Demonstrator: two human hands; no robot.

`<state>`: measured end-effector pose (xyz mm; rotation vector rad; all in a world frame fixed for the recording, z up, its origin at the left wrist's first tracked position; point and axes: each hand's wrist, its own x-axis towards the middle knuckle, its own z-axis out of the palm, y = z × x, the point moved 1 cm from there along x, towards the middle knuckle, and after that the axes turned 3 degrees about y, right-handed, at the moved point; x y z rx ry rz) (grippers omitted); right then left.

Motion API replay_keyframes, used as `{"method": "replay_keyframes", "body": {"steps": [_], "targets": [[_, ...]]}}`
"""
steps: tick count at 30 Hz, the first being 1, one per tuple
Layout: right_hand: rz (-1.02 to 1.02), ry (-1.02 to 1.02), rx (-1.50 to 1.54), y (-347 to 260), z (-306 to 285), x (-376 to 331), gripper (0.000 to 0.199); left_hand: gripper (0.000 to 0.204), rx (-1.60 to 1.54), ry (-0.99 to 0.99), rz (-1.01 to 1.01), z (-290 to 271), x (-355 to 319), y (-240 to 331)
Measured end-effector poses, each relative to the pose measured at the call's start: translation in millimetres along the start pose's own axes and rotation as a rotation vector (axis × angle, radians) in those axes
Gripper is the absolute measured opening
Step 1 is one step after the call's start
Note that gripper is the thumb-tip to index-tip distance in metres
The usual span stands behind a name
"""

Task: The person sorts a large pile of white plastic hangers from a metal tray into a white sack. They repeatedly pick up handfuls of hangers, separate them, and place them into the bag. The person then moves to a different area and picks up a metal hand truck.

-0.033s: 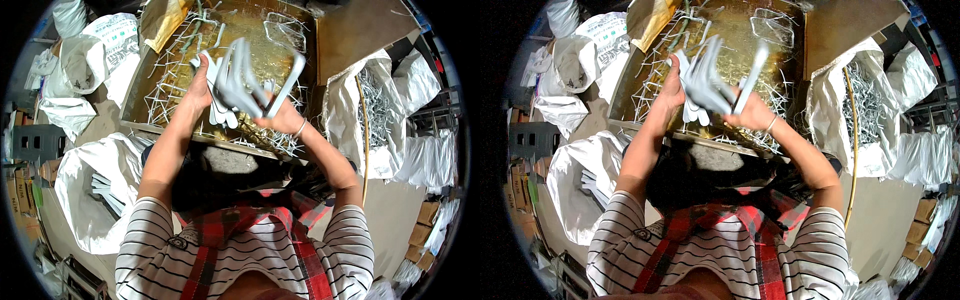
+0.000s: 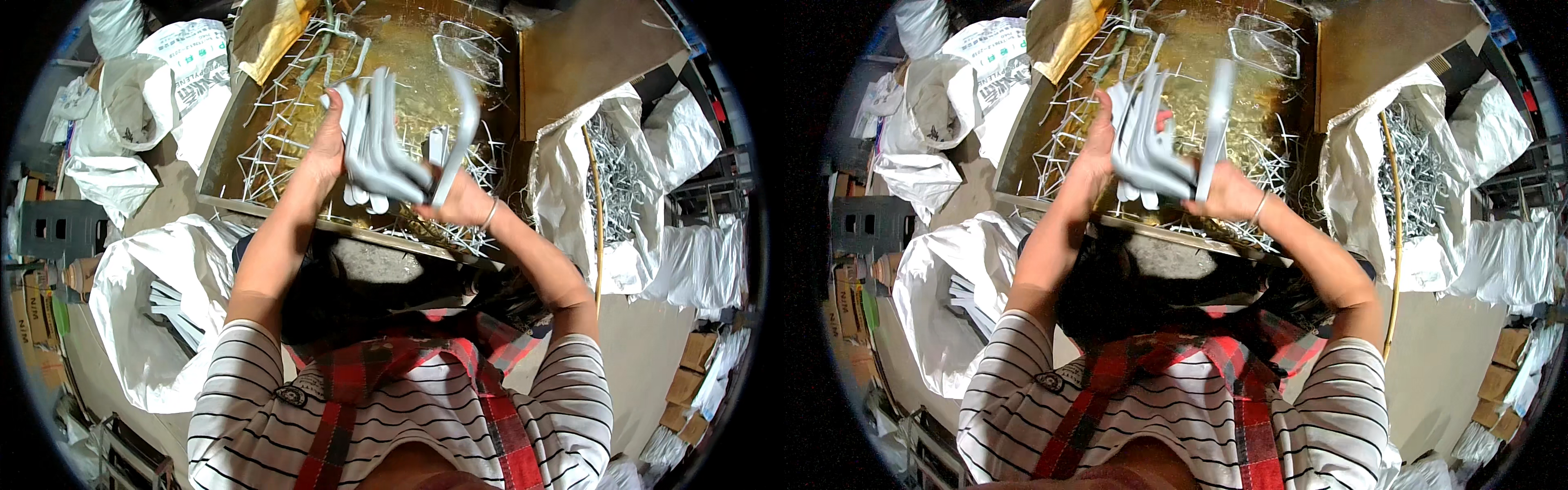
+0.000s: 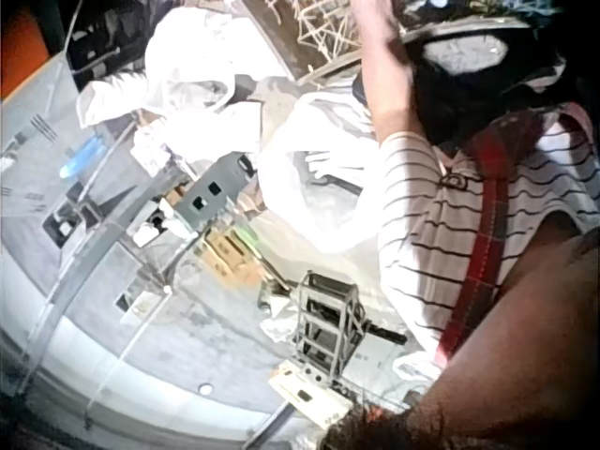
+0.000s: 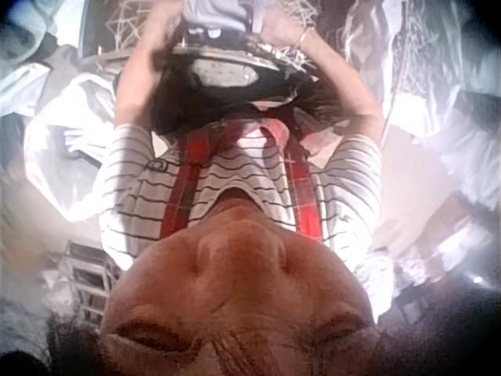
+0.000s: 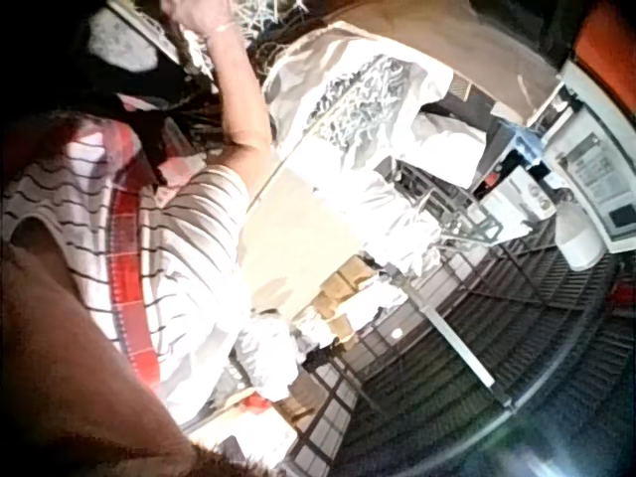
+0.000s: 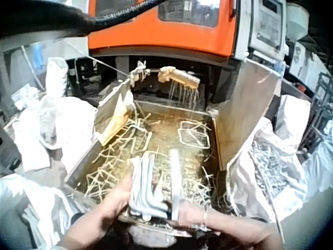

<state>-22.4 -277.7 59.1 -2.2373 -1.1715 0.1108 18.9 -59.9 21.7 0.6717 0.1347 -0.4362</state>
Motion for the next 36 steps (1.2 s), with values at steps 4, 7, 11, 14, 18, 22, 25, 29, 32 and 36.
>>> {"method": "replay_keyframes", "body": {"steps": [4, 7, 11, 14, 18, 22, 25, 29, 32, 36], "targets": [[-0.21, -0.191, 0.075, 9.5, 12.5, -10.4, 0.061, 0.052, -0.085, -0.08, -0.107, -11.9, 1.7, -8.8], [-0.261, -0.227, -0.074, 23.3, 18.2, -13.6, 0.061, 0.031, -0.049, -0.112, -0.082, -1.9, -4.4, -4.3], [0.136, -0.42, 0.161, -18.4, -5.0, -4.1, 0.086, 0.029, 0.039, -0.012, -0.023, -6.3, 3.6, -8.3], [0.202, -0.039, 1.023, -11.4, 1.2, -13.3, 0.074, 0.03, 0.045, 0.062, -0.054, -2.8, 5.2, -12.3], [0.563, 0.325, 0.862, -15.2, -7.4, 2.6, 0.013, 0.035, 0.086, 0.098, 0.0, -3.1, 4.8, -19.6], [0.405, 0.054, 0.209, -41.3, -1.8, 3.9, 0.058, 0.036, 0.036, 0.088, -0.029, 0.4, -0.2, -11.7], [0.136, 0.081, -0.082, -36.7, 19.4, -2.6, 0.07, 0.031, -0.029, 0.077, -0.002, -10.2, 5.3, -14.5], [0.205, -0.052, -0.065, -29.3, 23.4, -4.1, 0.066, 0.035, -0.074, 0.085, 0.0, -15.3, 7.8, -18.2], [0.047, 0.054, 0.142, -22.3, 38.3, -4.3, 0.041, 0.039, 0.041, 0.124, -0.017, -7.4, 0.2, -21.4], [0.134, 0.036, 0.309, -18.3, 48.2, -13.1, 0.039, 0.028, 0.272, 0.164, -0.025, 0.9, -2.2, -18.5]]}}
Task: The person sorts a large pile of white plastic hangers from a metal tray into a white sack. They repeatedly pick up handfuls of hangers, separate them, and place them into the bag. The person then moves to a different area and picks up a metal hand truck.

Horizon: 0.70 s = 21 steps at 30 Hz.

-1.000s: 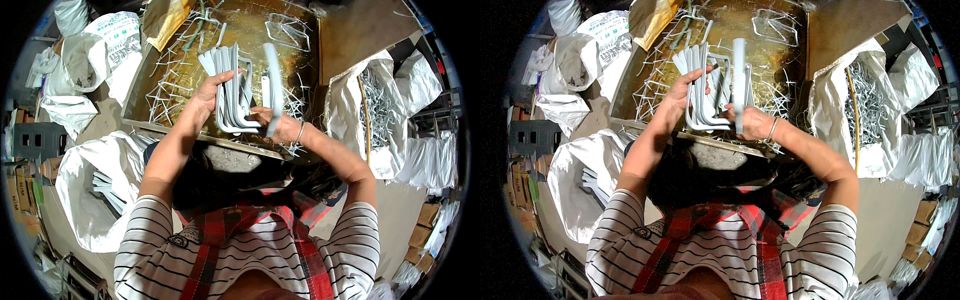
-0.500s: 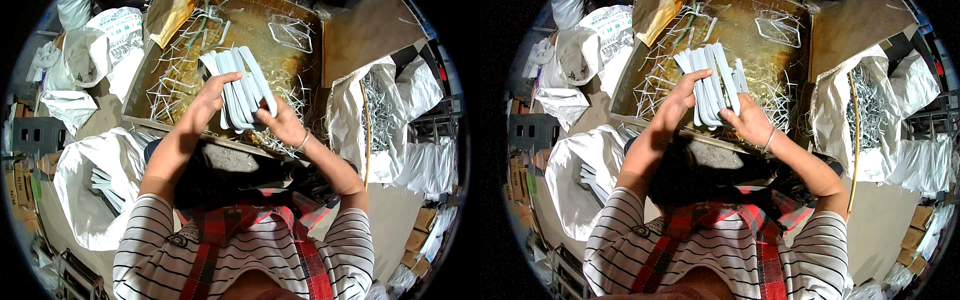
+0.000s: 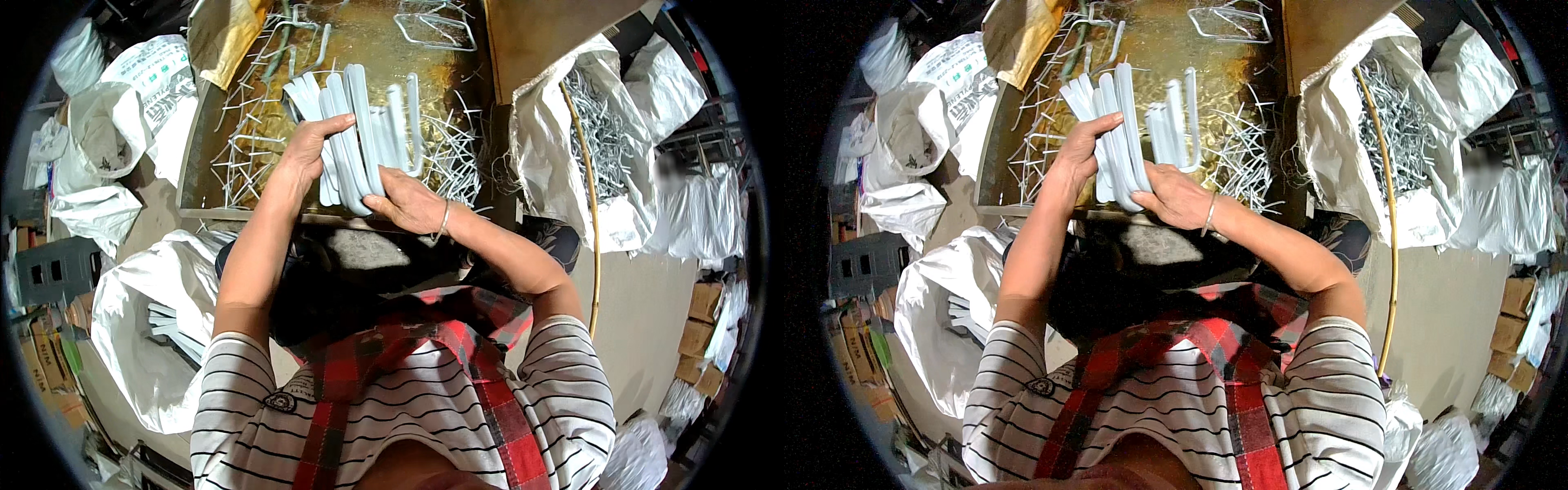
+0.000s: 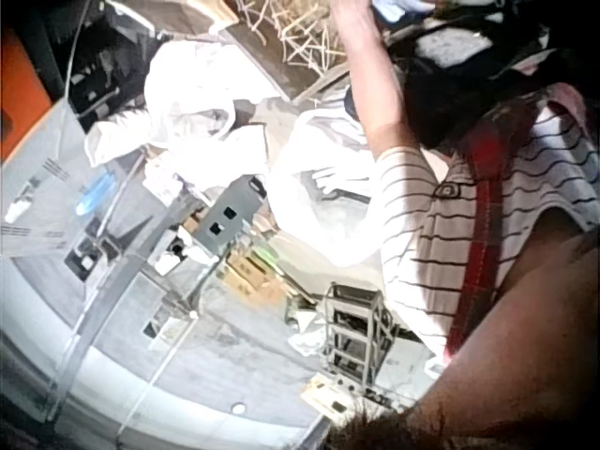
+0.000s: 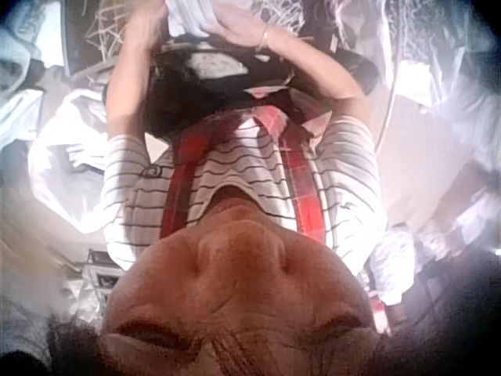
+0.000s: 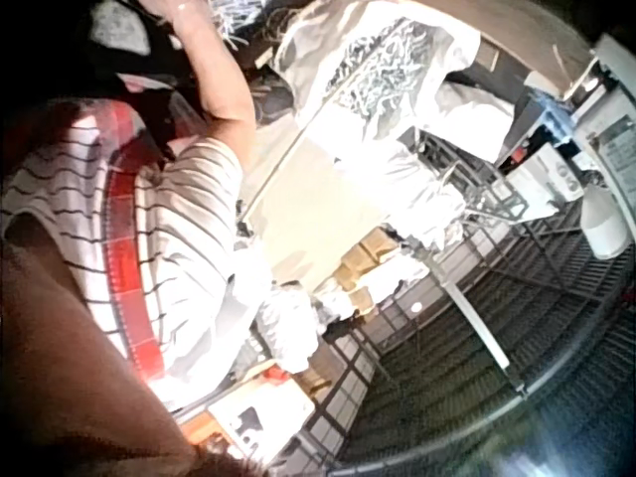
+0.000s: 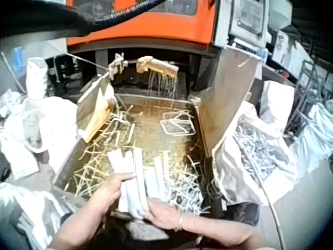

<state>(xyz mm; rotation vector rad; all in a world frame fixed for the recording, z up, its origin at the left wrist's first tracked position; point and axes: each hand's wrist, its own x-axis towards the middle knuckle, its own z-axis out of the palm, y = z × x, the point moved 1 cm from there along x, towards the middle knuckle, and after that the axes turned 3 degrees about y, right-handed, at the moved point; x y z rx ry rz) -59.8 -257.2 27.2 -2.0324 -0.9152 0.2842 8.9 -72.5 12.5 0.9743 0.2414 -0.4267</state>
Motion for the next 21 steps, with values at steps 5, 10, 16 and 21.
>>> {"method": "replay_keyframes", "body": {"steps": [5, 10, 16, 21], "targets": [[0.292, 0.356, 0.141, -3.3, -0.4, 20.7, 0.043, 0.031, 0.032, -0.001, 0.028, -0.1, -0.4, -12.4], [0.269, 0.147, 0.075, 9.0, 0.7, 16.7, 0.039, 0.033, -0.092, 0.012, -0.016, 0.9, -0.7, -14.5], [0.51, -0.016, 0.146, 5.3, -10.0, 17.9, 0.056, 0.043, 0.217, 0.1, 0.039, -2.1, -7.7, -11.2], [0.435, 0.229, 0.097, 14.6, -25.9, 25.5, 0.069, 0.045, -0.175, -0.002, 0.031, 26.0, 10.1, -11.8]]}}
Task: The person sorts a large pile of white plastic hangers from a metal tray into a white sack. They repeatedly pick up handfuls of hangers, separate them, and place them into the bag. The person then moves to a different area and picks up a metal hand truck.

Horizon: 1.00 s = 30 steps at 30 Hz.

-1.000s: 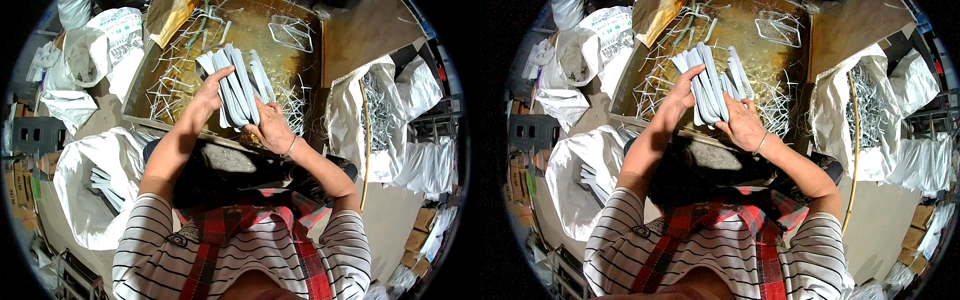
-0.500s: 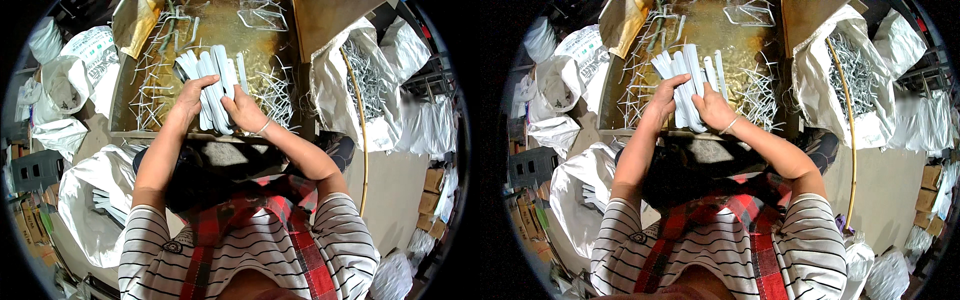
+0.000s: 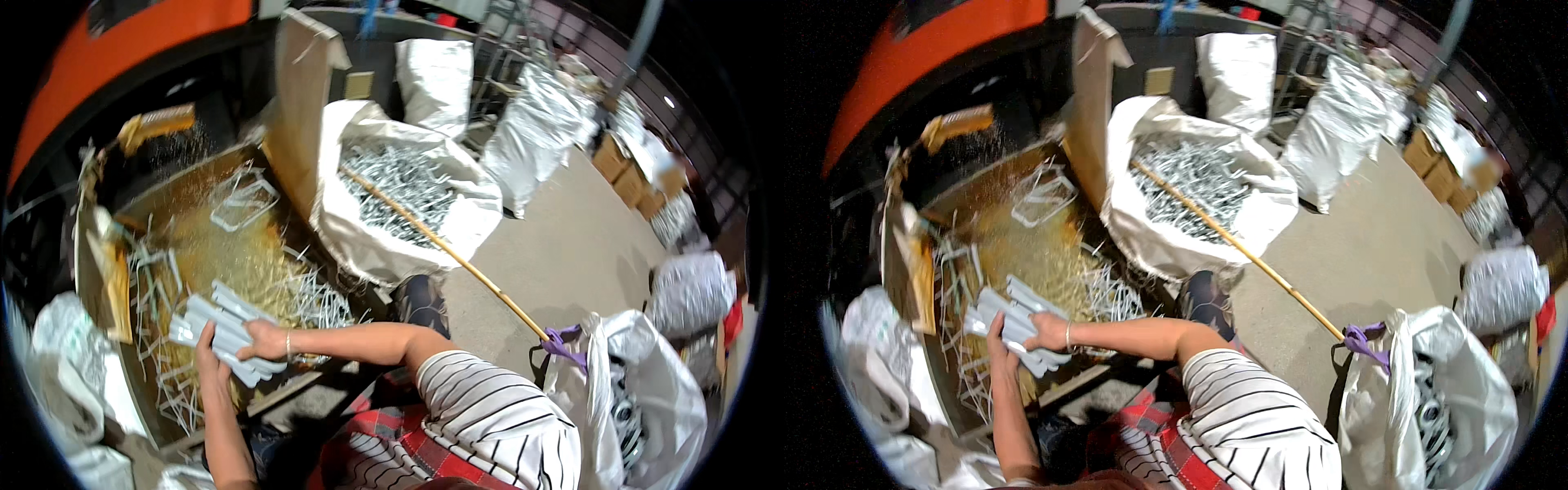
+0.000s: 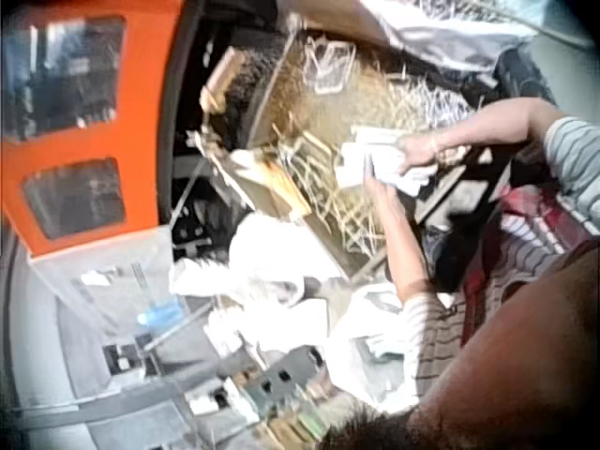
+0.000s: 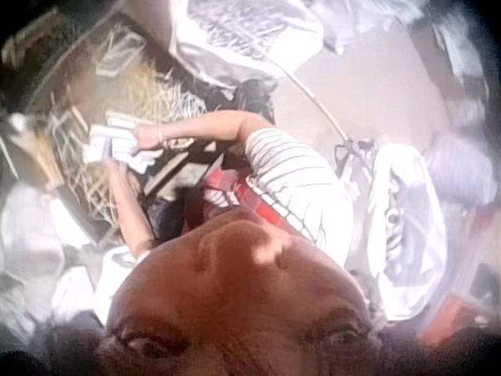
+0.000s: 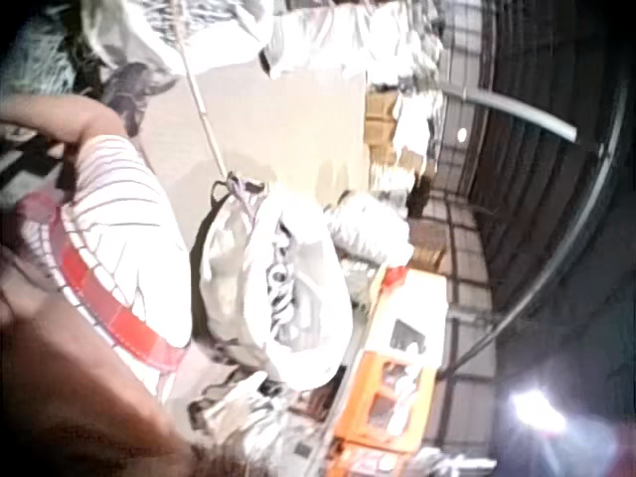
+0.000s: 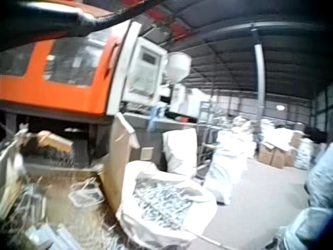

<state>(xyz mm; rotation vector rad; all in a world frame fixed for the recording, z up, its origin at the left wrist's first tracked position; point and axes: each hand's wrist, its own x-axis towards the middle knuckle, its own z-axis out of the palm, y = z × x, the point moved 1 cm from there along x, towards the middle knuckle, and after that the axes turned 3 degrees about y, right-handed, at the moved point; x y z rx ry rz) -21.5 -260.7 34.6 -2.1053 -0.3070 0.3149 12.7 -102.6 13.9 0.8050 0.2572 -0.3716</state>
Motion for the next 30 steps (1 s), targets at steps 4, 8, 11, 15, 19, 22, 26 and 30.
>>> {"method": "replay_keyframes", "body": {"steps": [4, 8, 11, 15, 19, 22, 26, 30], "targets": [[-0.183, -0.038, 0.033, -7.7, -12.9, -12.3, 0.049, 0.062, -0.018, -0.28, 0.075, -13.5, 10.2, 7.3], [-0.294, -0.086, 0.342, -2.6, -14.3, -25.2, 0.05, 0.073, -0.032, -0.473, 0.097, 10.9, -8.0, 4.2], [-0.287, -0.114, 0.312, 5.7, -13.8, -30.7, 0.049, 0.073, -0.048, -0.63, 0.107, 35.4, -20.2, 1.2], [-0.215, -0.235, 0.31, -0.5, -29.8, -31.8, 0.042, 0.054, -0.161, -0.566, 0.037, 18.4, -8.0, -1.2], [-0.189, -0.102, 0.358, 27.0, -27.8, -30.7, 0.049, 0.026, 0.03, -0.388, 0.043, 38.1, -2.4, -7.8], [-0.115, 0.136, -0.035, 33.1, -23.8, -23.8, 0.053, 0.019, 0.136, -0.129, 0.17, 41.7, 4.5, -2.8], [-0.057, 0.201, -0.08, 59.0, -25.8, -15.2, 0.047, 0.013, 0.529, 0.011, 0.33, 1.7, 35.9, -3.9], [-0.079, -0.038, -0.344, 87.8, -43.6, -33.1, 0.036, 0.035, 1.7, 0.235, 0.203, -45.0, 56.9, -26.6]]}}
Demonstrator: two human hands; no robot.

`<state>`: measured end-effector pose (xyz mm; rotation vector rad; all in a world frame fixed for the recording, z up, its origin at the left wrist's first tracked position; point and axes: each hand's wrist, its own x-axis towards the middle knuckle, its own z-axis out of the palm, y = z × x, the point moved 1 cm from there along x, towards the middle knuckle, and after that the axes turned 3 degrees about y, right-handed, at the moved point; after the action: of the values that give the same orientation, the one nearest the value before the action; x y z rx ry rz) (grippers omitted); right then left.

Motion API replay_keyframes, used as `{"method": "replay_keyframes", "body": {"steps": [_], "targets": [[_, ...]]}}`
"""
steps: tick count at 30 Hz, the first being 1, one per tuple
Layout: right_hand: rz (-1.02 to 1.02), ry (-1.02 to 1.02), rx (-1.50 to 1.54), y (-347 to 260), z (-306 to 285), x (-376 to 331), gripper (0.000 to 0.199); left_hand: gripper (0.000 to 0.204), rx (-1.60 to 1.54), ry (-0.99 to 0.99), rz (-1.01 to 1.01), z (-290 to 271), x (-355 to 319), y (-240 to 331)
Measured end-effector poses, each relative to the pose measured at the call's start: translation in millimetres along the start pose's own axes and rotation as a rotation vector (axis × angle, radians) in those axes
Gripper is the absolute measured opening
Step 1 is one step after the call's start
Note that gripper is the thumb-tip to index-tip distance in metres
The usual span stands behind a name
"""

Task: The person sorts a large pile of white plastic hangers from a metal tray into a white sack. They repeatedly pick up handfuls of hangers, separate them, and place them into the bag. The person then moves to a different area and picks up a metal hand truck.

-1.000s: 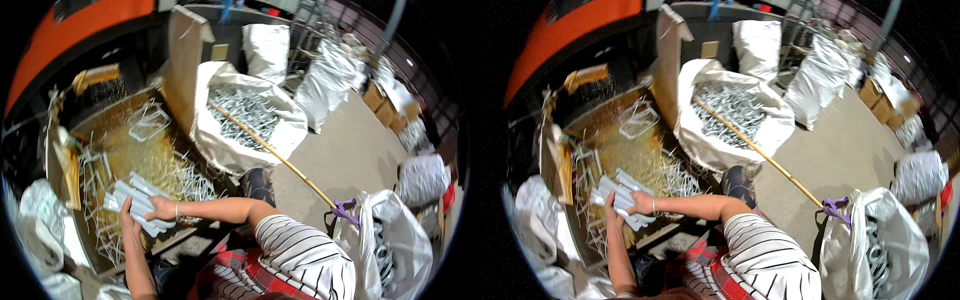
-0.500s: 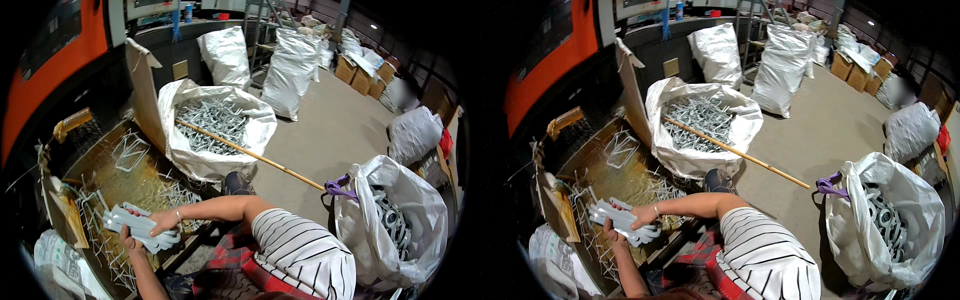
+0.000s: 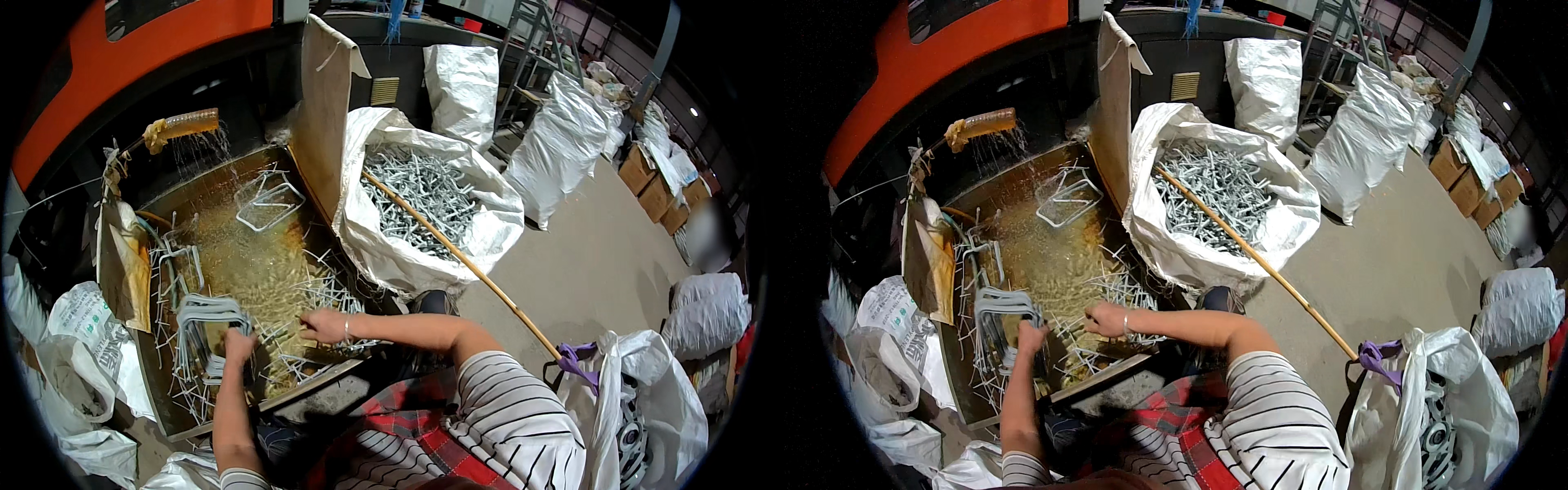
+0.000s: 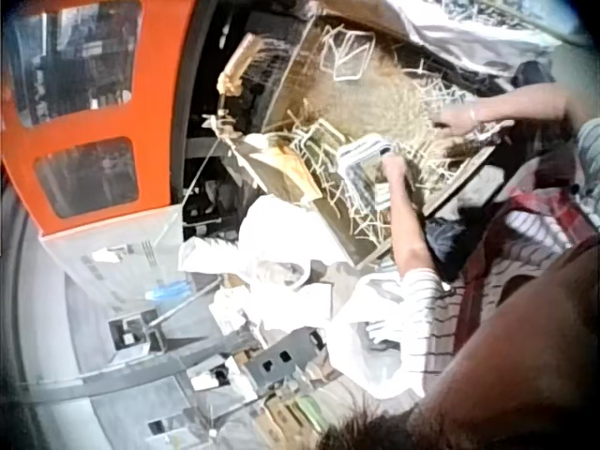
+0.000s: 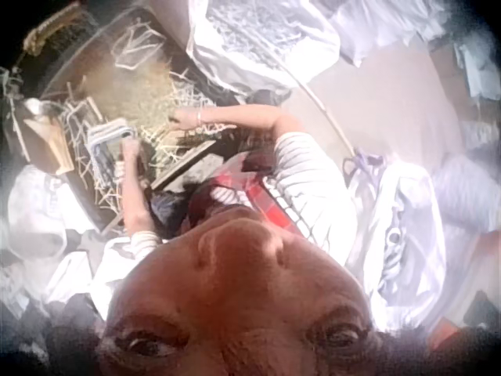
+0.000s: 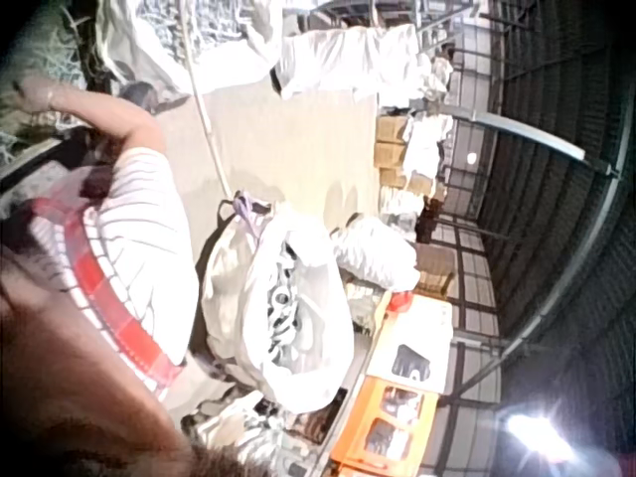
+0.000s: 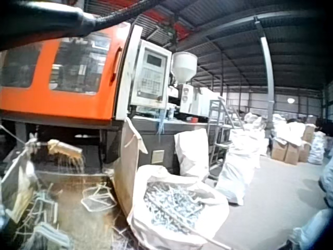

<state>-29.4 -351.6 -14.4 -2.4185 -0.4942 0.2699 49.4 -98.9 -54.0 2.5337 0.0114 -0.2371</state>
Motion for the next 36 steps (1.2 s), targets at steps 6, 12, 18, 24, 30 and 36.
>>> {"method": "replay_keyframes", "body": {"steps": [6, 12, 18, 24, 30, 36], "targets": [[-0.1, -0.153, -0.083, 6.1, 12.6, -21.1, 0.03, 0.049, 0.438, -0.274, 0.077, 52.4, 9.8, -41.7], [-0.255, -0.175, -0.092, -9.7, 6.5, -18.0, 0.027, 0.05, 0.668, -0.609, 0.077, 104.5, 25.1, -90.9], [-0.236, -0.112, -0.049, 4.5, -6.0, -18.8, 0.027, 0.049, 0.204, -0.621, 0.156, 88.8, 40.1, -56.1], [-0.147, 0.132, 0.121, 24.2, -27.4, 17.0, 0.028, 0.049, -0.87, 0.012, -0.14, 2.9, 57.3, 29.7], [0.122, 0.418, 0.285, 59.6, -57.5, 107.9, 0.048, 0.03, -1.084, -0.087, -0.032, -37.7, 77.4, 61.3], [0.148, 0.064, 0.827, 75.5, -27.1, 128.7, 0.072, 0.032, -1.357, -0.611, 0.099, -59.3, 33.7, 148.9]]}}
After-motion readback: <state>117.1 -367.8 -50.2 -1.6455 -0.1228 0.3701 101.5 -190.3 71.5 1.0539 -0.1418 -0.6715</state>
